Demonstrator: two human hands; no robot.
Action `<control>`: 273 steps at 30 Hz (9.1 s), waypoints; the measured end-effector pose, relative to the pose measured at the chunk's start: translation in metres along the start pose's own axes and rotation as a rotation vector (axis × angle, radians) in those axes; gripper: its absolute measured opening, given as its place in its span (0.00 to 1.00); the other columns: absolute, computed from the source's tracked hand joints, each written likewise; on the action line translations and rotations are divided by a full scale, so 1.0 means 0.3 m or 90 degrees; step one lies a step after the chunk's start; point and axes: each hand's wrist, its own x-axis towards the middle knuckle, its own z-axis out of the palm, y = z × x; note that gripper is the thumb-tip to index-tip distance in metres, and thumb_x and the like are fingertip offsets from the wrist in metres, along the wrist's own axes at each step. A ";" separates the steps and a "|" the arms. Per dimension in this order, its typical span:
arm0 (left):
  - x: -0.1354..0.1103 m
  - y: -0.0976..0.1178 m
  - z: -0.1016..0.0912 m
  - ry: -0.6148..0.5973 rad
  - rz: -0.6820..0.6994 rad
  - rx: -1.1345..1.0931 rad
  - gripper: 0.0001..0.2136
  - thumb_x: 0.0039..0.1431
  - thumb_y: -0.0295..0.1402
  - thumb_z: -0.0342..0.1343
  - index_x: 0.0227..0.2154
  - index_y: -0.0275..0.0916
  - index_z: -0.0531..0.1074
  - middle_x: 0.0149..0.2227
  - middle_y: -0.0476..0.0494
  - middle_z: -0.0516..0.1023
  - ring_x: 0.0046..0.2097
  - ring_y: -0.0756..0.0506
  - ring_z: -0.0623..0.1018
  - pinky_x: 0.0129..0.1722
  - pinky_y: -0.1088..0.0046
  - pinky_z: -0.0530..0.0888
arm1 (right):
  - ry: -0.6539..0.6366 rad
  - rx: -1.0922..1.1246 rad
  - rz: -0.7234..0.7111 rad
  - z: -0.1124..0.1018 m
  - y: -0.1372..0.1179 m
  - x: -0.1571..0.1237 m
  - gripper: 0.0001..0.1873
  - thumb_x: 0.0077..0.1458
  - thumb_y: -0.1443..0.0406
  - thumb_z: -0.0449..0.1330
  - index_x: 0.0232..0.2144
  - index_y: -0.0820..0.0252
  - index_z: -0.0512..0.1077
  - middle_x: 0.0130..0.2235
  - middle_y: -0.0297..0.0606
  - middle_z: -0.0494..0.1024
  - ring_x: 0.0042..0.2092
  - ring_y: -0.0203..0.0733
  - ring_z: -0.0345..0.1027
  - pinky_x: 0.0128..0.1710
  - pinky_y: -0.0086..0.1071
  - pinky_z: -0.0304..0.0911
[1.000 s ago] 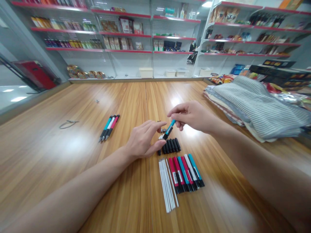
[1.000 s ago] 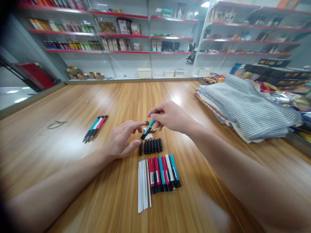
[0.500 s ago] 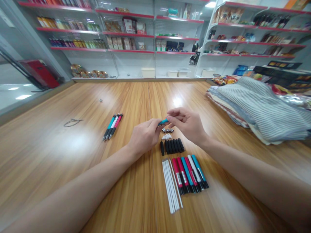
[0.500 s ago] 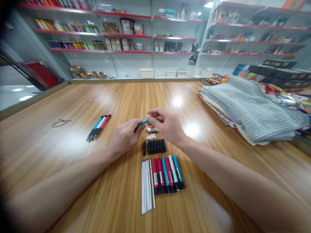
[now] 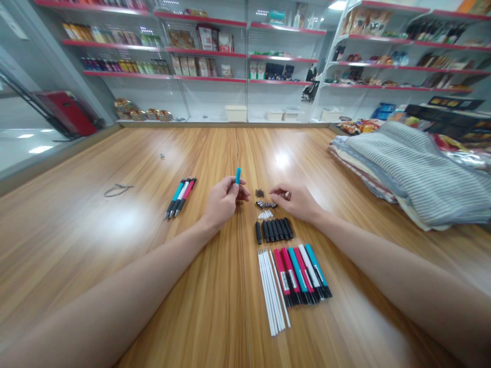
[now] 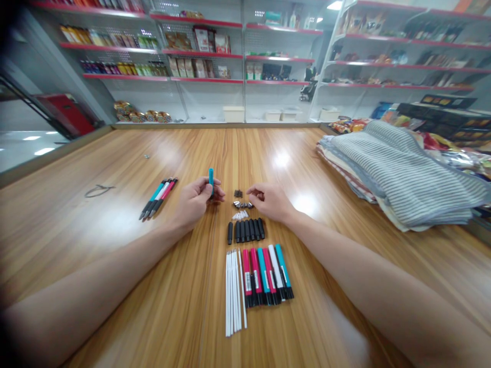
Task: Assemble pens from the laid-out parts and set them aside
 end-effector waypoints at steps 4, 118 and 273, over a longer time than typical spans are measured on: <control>-0.008 0.006 0.005 -0.047 -0.009 0.010 0.08 0.62 0.35 0.51 0.39 0.35 0.68 0.32 0.43 0.76 0.29 0.50 0.76 0.29 0.73 0.72 | -0.002 0.008 -0.017 -0.002 -0.003 -0.006 0.15 0.56 0.61 0.56 0.40 0.65 0.76 0.32 0.36 0.76 0.29 0.31 0.62 0.32 0.25 0.57; -0.012 0.004 0.004 -0.106 0.167 0.232 0.12 0.67 0.39 0.45 0.41 0.39 0.69 0.32 0.47 0.72 0.33 0.50 0.70 0.36 0.75 0.65 | 0.340 0.042 -0.201 0.034 -0.117 -0.073 0.10 0.63 0.62 0.54 0.40 0.60 0.74 0.39 0.39 0.80 0.38 0.35 0.73 0.37 0.30 0.68; -0.023 0.024 0.015 -0.087 0.495 0.301 0.07 0.65 0.27 0.48 0.41 0.39 0.69 0.45 0.39 0.72 0.49 0.47 0.72 0.49 0.67 0.71 | 0.048 -0.024 -0.186 0.055 -0.041 -0.060 0.11 0.57 0.60 0.60 0.34 0.61 0.77 0.26 0.34 0.74 0.25 0.29 0.63 0.28 0.25 0.55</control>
